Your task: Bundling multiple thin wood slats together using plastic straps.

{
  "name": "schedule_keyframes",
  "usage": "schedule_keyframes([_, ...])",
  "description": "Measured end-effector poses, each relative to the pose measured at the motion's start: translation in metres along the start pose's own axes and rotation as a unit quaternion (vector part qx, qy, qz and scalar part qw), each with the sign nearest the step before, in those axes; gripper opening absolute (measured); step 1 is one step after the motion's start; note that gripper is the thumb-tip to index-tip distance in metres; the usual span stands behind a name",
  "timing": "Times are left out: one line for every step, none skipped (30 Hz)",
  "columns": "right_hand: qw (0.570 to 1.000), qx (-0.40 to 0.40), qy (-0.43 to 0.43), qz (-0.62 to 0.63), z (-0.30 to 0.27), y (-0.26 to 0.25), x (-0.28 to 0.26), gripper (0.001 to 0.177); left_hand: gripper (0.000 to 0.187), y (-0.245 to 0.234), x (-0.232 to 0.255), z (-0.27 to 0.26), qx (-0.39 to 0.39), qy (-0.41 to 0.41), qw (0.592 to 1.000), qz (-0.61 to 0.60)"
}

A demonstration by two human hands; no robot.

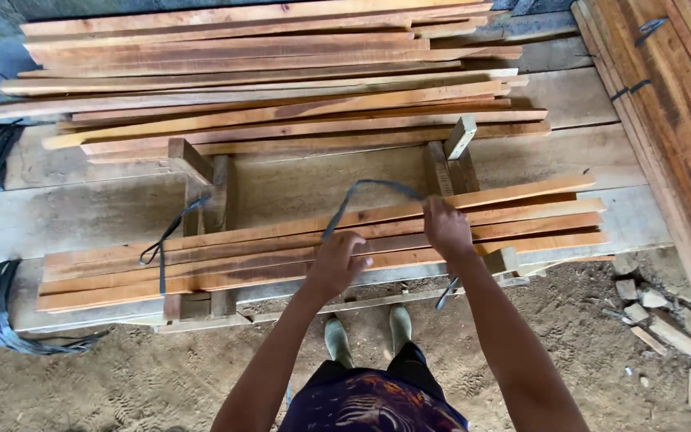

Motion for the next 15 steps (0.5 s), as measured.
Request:
schedule_keyframes([1.000, -0.003, -0.003, 0.002, 0.005, 0.008, 0.005, 0.033, 0.042, 0.008, 0.003, 0.001, 0.002, -0.004, 1.000, 0.000])
schedule_keyframes([1.000, -0.002, 0.008, 0.022, 0.015, 0.014, 0.013, 0.031, 0.062, 0.017, 0.011, 0.008, 0.007, 0.046, 0.998, 0.045])
schedule_keyframes([0.999, 0.000, 0.018, 0.042, 0.024, 0.020, 0.022, 0.030, 0.083, 0.026, 0.019, 0.014, 0.011, 0.096, 0.991, 0.090])
schedule_keyframes([0.999, -0.006, 0.017, 0.043, 0.033, 0.033, 0.028, 0.030, 0.083, 0.034, 0.024, 0.020, 0.011, 0.090, 0.992, 0.089])
schedule_keyframes([0.999, -0.007, 0.002, 0.048, 0.041, 0.047, 0.034, 0.031, 0.097, 0.042, 0.031, 0.026, 0.032, 0.101, 0.988, 0.116])
schedule_keyframes([0.998, -0.008, -0.012, 0.055, 0.050, 0.061, 0.039, 0.033, 0.112, 0.048, 0.037, 0.032, 0.053, 0.111, 0.982, 0.145])
schedule_keyframes([0.998, -0.013, -0.014, 0.057, 0.050, 0.061, 0.038, 0.033, 0.112, 0.059, 0.037, 0.026, 0.052, 0.105, 0.983, 0.144])
schedule_keyframes([0.989, -0.116, 0.041, 0.078, 0.060, 0.069, 0.040, 0.038, 0.122, 0.066, 0.037, 0.030, 0.060, 0.123, 0.965, 0.223])
schedule_keyframes([0.967, -0.218, 0.094, 0.097, 0.069, 0.076, 0.041, 0.045, 0.133, 0.074, 0.037, 0.034, 0.068, 0.139, 0.941, 0.300])
schedule_keyframes([0.966, -0.222, 0.092, 0.099, 0.072, 0.084, 0.045, 0.045, 0.133, 0.074, 0.036, 0.036, 0.067, 0.135, 0.942, 0.300])
schedule_keyframes([0.954, -0.262, 0.089, 0.115, 0.074, 0.096, 0.047, 0.046, 0.132, 0.075, 0.035, 0.038, 0.083, 0.143, 0.933, 0.321])
schedule_keyframes([0.940, -0.303, 0.087, 0.131, 0.069, 0.107, 0.050, 0.048, 0.133, 0.077, 0.033, 0.036, 0.096, 0.151, 0.923, 0.340])
schedule_keyframes([0.938, -0.310, 0.088, 0.131, 0.062, 0.106, 0.048, 0.048, 0.133, 0.085, 0.029, 0.031, 0.091, 0.146, 0.925, 0.339])
schedule_keyframes([0.932, -0.331, 0.109, 0.104, 0.065, 0.107, 0.046, 0.047, 0.135, 0.090, 0.022, 0.035, 0.071, 0.140, 0.925, 0.346])
schedule_keyframes([0.924, -0.350, 0.129, 0.077, 0.067, 0.107, 0.043, 0.046, 0.138, 0.095, 0.016, 0.038, 0.051, 0.133, 0.925, 0.353])
Point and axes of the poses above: each hand's wrist, its own z-axis towards the middle knuckle, its own y-axis out of the palm, x = y × z, the point moved 3 cm from there along z, towards the middle knuckle, and after that the axes turned 8 degrees about x, right-handed, at the moved point
